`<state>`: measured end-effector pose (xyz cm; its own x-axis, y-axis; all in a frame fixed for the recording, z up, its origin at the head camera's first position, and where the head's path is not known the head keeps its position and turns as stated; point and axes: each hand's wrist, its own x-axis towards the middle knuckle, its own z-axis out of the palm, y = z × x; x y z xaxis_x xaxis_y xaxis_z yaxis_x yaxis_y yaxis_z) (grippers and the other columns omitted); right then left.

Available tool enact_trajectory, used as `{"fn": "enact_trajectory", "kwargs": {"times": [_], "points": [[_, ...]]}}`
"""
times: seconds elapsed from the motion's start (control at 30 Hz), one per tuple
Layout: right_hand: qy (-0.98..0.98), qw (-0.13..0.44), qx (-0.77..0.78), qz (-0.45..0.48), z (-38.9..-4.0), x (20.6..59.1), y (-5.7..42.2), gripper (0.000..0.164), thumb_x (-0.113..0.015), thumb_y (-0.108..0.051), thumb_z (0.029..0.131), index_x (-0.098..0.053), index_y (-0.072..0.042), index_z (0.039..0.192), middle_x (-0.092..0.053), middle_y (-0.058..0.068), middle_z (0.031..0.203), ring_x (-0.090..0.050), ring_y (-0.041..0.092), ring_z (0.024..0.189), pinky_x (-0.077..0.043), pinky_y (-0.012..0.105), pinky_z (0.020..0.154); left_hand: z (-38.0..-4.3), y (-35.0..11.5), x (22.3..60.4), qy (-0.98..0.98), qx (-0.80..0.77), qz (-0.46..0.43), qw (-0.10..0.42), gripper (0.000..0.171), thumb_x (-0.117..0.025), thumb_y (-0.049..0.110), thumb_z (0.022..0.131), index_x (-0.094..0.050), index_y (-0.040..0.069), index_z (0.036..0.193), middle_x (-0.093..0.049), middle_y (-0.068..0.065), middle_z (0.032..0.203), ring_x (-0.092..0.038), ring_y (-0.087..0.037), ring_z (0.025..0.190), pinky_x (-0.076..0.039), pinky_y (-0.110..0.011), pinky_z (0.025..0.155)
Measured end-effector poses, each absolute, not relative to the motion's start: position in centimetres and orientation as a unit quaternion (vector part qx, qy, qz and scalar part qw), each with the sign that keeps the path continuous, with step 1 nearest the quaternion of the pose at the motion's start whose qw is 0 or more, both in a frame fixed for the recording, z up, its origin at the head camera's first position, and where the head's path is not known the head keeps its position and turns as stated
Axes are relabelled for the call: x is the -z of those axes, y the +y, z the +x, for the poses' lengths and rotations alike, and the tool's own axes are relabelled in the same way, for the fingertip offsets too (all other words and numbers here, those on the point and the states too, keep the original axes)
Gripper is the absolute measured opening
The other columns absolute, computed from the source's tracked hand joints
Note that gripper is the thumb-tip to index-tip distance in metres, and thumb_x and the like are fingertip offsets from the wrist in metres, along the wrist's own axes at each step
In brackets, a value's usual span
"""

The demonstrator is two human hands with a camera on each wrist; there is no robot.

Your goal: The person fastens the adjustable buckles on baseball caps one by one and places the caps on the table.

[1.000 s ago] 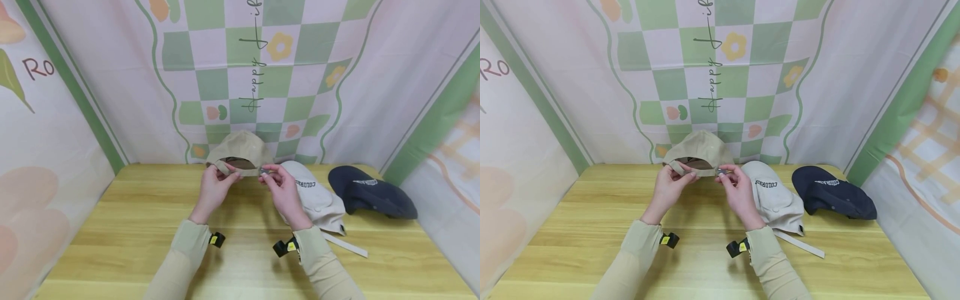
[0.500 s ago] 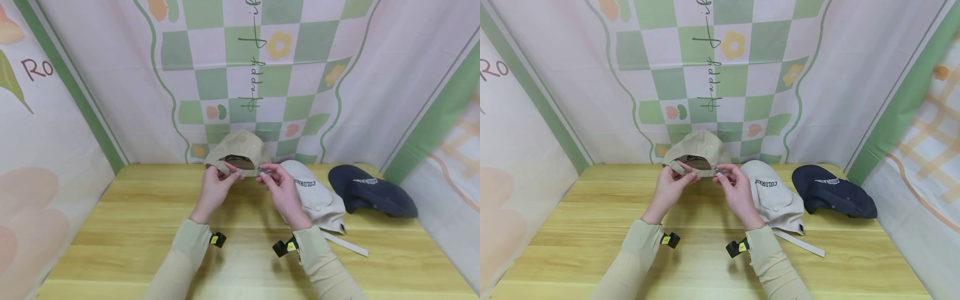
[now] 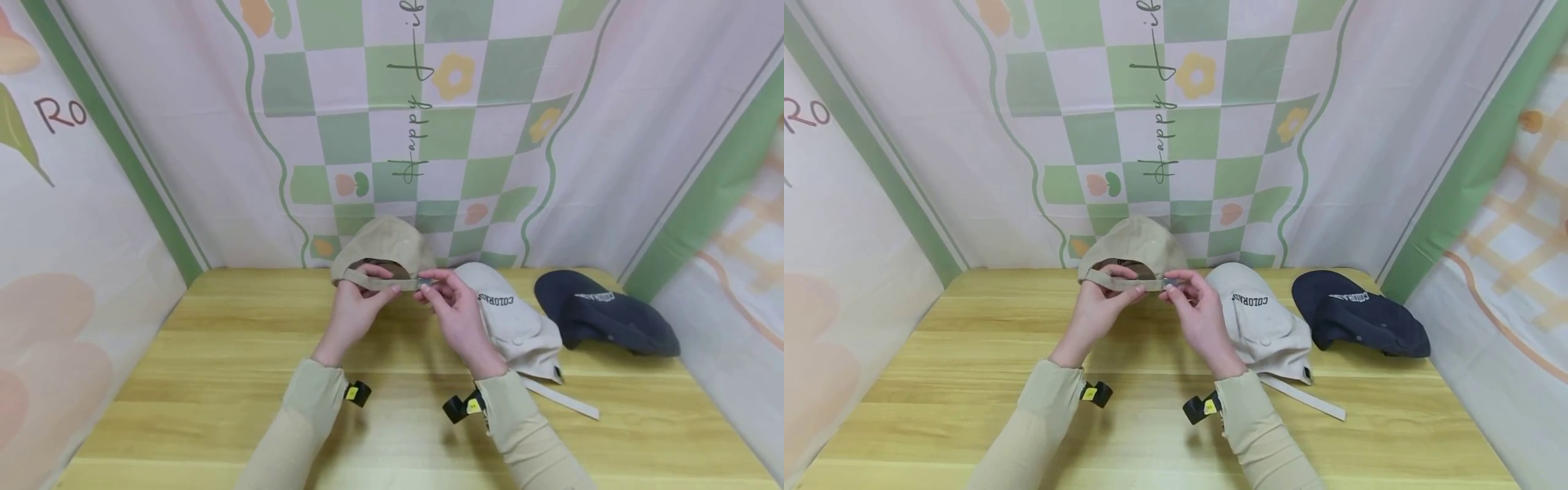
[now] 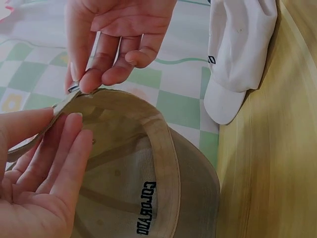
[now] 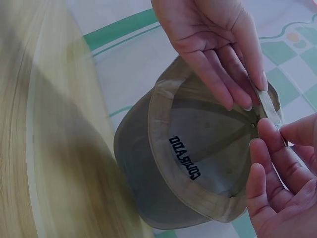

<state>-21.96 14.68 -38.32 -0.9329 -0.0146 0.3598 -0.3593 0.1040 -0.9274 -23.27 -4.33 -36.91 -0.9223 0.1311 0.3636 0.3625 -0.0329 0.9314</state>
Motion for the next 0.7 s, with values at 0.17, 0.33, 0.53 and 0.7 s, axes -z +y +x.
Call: {"fn": "enact_trajectory", "kwargs": {"times": [0.17,0.33,0.53,0.7], "points": [[-0.729,0.131,-0.66,0.125,-22.01,38.36,14.43,0.019,-0.062,-0.003,0.101,-0.066,-0.003,0.119,-0.072,0.016,0.092,-0.067,0.04,0.091,-0.052,0.025,0.069,-23.28,-4.36,37.05,-0.707,0.676,-0.187,0.09,0.018,-0.078,0.002,0.09,-0.069,-0.004,0.105,-0.066,-0.014,0.108,-0.065,-0.017,0.089,-0.055,-0.024,0.077],[-0.724,0.132,-0.665,0.128,-21.95,38.37,14.14,0.018,-0.062,-0.002,0.101,-0.066,0.0,0.119,-0.071,0.019,0.093,-0.069,0.025,0.086,-0.051,0.024,0.069,-23.19,-4.35,37.07,-0.721,0.658,-0.2,0.09,0.016,-0.078,0.006,0.091,-0.071,0.0,0.103,-0.069,-0.009,0.103,-0.063,-0.017,0.086,-0.053,-0.026,0.073],[-0.721,0.133,-0.667,0.131,-21.77,38.27,13.89,0.018,-0.062,0.0,0.101,-0.066,0.0,0.118,-0.07,0.024,0.094,-0.068,0.02,0.085,-0.05,0.024,0.069,-23.17,-4.16,37.1,-0.729,0.646,-0.206,0.088,0.013,-0.078,0.009,0.092,-0.072,0.001,0.101,-0.071,-0.005,0.098,-0.066,-0.017,0.086,-0.054,-0.027,0.075],[-0.724,0.134,-0.664,0.132,-21.68,38.21,13.82,0.019,-0.063,0.0,0.1,-0.066,-0.001,0.118,-0.071,0.021,0.093,-0.068,0.033,0.087,-0.051,0.026,0.069,-23.15,-3.97,37.13,-0.714,0.665,-0.203,0.079,0.012,-0.076,0.006,0.093,-0.07,-0.002,0.1,-0.07,-0.01,0.1,-0.068,-0.02,0.09,-0.057,-0.03,0.081]]}}
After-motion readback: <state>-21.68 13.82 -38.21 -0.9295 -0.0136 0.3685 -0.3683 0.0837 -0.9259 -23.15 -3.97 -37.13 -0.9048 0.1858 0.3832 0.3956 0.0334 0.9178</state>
